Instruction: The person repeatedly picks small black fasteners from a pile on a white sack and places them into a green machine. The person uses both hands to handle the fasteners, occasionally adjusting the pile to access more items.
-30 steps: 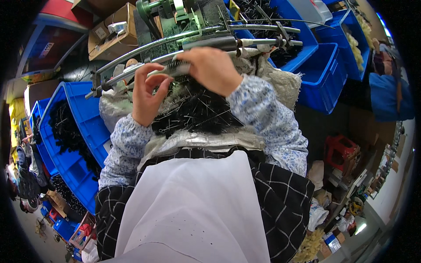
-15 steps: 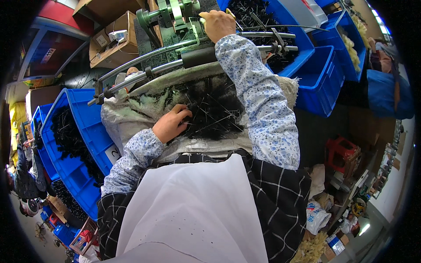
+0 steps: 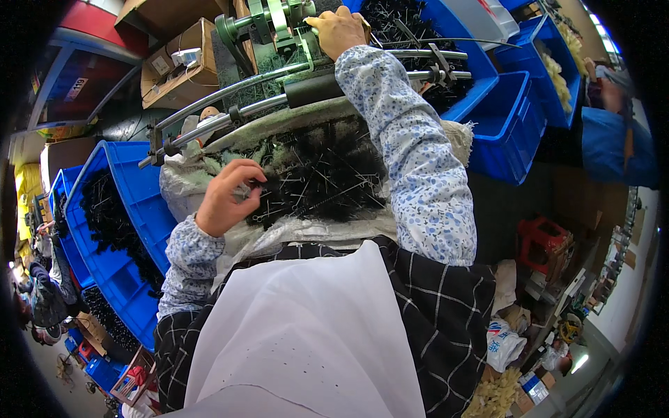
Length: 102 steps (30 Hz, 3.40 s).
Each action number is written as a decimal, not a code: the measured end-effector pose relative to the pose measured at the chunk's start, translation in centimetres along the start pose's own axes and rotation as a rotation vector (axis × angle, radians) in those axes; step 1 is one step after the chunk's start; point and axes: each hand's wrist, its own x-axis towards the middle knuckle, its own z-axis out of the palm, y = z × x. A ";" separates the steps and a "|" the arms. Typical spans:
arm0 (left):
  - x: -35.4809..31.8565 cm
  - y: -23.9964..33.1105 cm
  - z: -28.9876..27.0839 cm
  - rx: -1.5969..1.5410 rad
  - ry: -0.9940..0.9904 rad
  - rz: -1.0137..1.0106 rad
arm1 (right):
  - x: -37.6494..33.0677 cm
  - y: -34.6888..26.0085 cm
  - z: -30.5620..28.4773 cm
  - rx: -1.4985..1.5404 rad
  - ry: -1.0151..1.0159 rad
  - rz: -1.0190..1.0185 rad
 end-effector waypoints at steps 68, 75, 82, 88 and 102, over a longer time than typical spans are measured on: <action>3.6 -2.8 5.1 -0.139 0.131 -0.080 | -0.6 -0.4 -0.6 0.036 0.036 0.109; 2.4 -0.7 0.9 -0.202 0.015 -0.226 | -0.1 -0.7 -1.7 -0.143 -0.100 0.112; 0.4 -1.8 0.7 0.092 -0.154 -0.240 | -1.8 0.2 -0.3 0.074 0.064 0.191; 1.2 -1.0 -0.1 0.112 -0.162 -0.079 | -0.5 -5.1 -0.9 0.061 0.102 0.156; 1.4 -0.7 -2.3 0.147 0.105 -0.014 | -1.2 0.6 -1.3 -0.033 -0.010 0.171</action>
